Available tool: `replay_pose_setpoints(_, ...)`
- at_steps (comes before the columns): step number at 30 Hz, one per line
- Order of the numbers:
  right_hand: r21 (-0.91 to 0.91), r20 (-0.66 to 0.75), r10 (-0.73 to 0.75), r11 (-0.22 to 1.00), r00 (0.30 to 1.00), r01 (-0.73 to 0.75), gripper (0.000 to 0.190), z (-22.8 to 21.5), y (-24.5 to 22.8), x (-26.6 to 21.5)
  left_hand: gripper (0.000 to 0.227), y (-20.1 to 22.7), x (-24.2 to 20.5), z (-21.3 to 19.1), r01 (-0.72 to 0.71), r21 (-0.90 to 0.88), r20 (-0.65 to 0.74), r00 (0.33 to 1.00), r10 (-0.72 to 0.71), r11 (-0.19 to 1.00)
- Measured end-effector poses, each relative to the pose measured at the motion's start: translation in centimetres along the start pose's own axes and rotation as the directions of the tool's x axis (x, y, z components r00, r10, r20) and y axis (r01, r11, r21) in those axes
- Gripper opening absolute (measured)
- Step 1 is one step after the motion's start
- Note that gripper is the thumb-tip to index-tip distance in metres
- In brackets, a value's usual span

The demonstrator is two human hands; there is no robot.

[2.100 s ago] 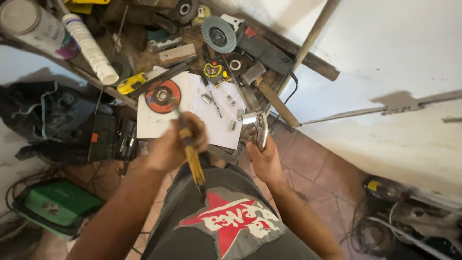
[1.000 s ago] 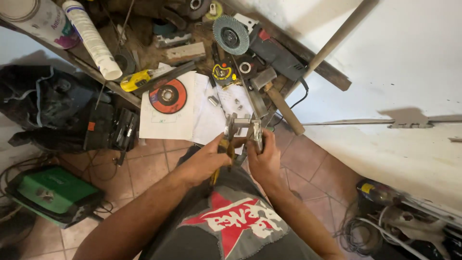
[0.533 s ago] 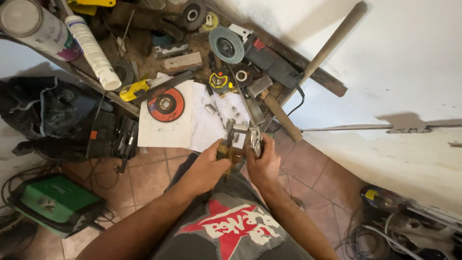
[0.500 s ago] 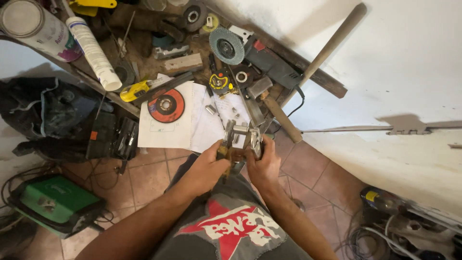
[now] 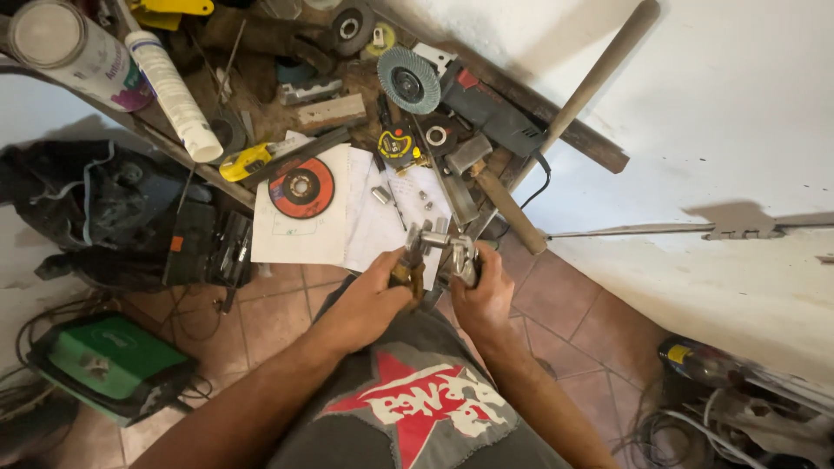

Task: Assemble small metal components using locking pliers and a wrench on a workshop bench.

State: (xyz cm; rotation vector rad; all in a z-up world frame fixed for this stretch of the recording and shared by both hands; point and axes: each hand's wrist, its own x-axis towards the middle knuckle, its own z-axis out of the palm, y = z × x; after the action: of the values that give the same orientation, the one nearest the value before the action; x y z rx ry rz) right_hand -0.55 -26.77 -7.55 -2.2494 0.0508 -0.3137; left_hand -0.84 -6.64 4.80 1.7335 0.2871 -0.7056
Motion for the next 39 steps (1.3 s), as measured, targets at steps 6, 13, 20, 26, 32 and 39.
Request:
replay_pose_setpoints(6, 0.013, 0.025, -0.039, 0.999, 0.999, 0.038, 0.055, 0.2, 0.1, -0.4, 0.073, 0.8, -0.7, 0.3, -0.082, -0.074, -0.025, 0.996, 0.081, 0.994)
replay_pose_setpoints(13, 0.008, -0.04, -0.12, 0.993, 0.992, 0.12, 0.048, 1.2, 1.6, -0.6, 0.061, -0.1, -0.2, 0.3, -0.081, -0.076, -0.03, 0.996, 0.079, 0.994)
replay_pose_setpoints(20, 0.065, -0.165, -0.251, 0.962, 0.954, 0.264, 0.033, 1.5, 1.4, 0.3, 0.086, 3.3, -0.9, 0.1, 0.043, 0.018, -0.056, 0.998, -0.042, 0.999)
replay_pose_setpoints(26, 0.047, -0.223, -0.428, 0.893, 0.876, 0.448, 0.029, 2.3, 4.7, 2.2, 0.046, 1.3, -0.5, -0.6, 0.013, 0.093, -0.101, 0.995, -0.004, 0.996)
replay_pose_setpoints(32, 0.047, -0.288, -0.758, 0.598, 0.584, 0.8, 0.009, -0.1, 1.3, 7.2, 0.031, 3.1, -2.3, -1.2, -0.01, 0.026, -0.038, 0.999, 0.011, 1.0)
replay_pose_setpoints(39, 0.163, -0.272, -0.794, 0.519, 0.544, 0.839, 0.01, -0.2, 0.5, 8.2, 0.038, -0.2, -0.7, -1.4, 0.032, -0.183, 0.158, 0.987, -0.003, 0.983)
